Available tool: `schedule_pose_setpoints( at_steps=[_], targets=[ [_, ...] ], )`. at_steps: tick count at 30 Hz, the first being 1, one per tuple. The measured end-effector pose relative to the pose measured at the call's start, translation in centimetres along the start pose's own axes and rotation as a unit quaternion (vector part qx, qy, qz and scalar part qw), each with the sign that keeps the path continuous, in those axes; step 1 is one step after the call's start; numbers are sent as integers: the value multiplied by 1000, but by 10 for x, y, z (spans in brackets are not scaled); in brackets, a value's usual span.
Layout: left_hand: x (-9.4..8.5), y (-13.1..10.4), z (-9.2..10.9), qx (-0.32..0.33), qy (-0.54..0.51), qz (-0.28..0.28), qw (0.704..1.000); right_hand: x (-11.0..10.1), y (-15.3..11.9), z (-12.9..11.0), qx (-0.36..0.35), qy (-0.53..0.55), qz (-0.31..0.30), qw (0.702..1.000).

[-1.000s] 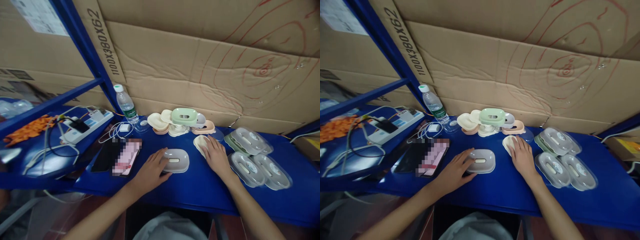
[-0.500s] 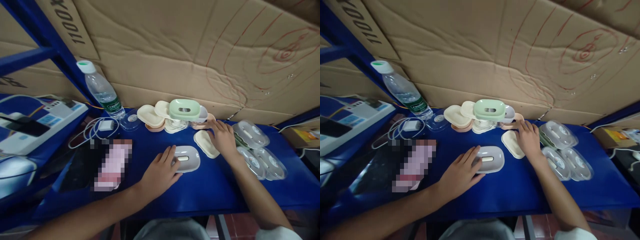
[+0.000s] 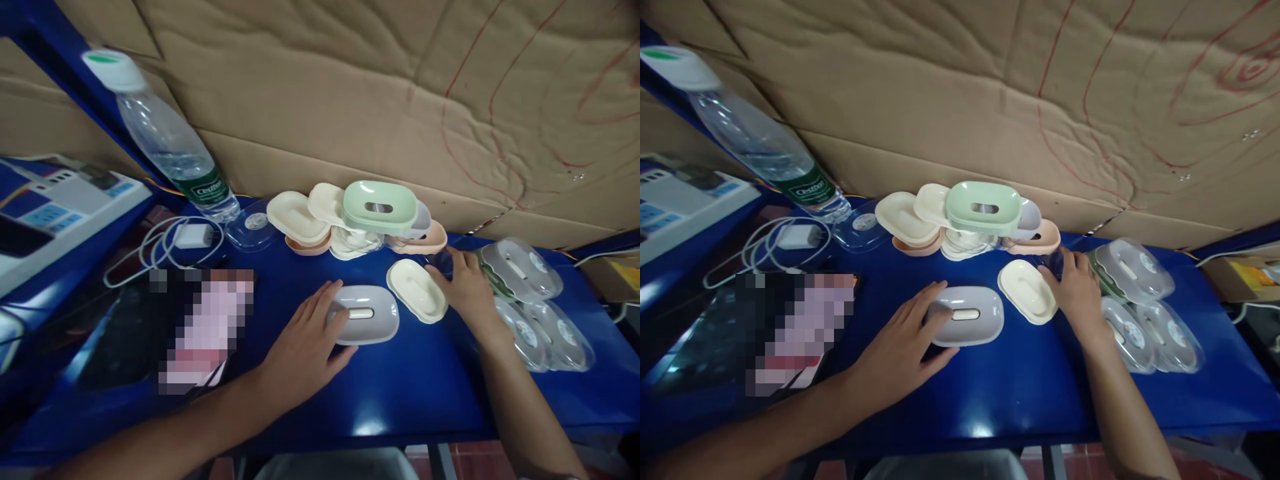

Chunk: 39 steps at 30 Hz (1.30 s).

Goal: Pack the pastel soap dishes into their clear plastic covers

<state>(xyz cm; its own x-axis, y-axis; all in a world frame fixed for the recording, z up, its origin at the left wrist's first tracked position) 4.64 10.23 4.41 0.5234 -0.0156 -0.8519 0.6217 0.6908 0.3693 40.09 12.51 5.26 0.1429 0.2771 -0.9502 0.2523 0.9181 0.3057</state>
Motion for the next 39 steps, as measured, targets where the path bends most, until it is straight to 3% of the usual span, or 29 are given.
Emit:
schedule_pose_setpoints(
  at_steps=[3, 6, 12, 16, 21, 24, 30, 39],
  targets=[
    [1, 1, -1, -14, -12, -7, 1000, -3, 1, 0, 0, 45, -13, 999],
    [2, 2, -3, -29, -31, -9, 999, -17, -1, 0, -8, 79, 14, 997],
    [3, 1, -4, -57, -84, -8, 995, -74, -21, -10, -43, 131, 131, 982],
    [3, -2, -4, -95, -136, -14, 986, -101, -45, -31, -106, 226, 113, 962],
    [1, -2, -6, -137, -191, -18, 972, -86, -57, -53, -306, 329, 11, 893],
    [0, -1, -8, -140, -202, -23, 969, -69, -56, -63, -375, 353, -18, 857],
    [0, -2, -11, -128, -211, -22, 969, -59, -55, -76, -375, 350, -38, 858],
    [-3, 3, -17, -93, -212, -17, 973, -46, -55, -75, -423, 304, -58, 852]
  ],
)
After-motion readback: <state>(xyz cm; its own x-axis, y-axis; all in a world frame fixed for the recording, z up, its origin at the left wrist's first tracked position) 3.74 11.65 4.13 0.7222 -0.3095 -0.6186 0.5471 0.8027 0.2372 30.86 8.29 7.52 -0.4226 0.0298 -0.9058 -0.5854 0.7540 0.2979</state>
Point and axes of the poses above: each hand's wrist, its own y-axis towards the middle knuckle, its own x-axis out of the palm, z = x × y, the point moved 1 cm from there along y, towards the middle knuckle, and after that the axes turned 4 degrees about z, right-handed, at the moved point
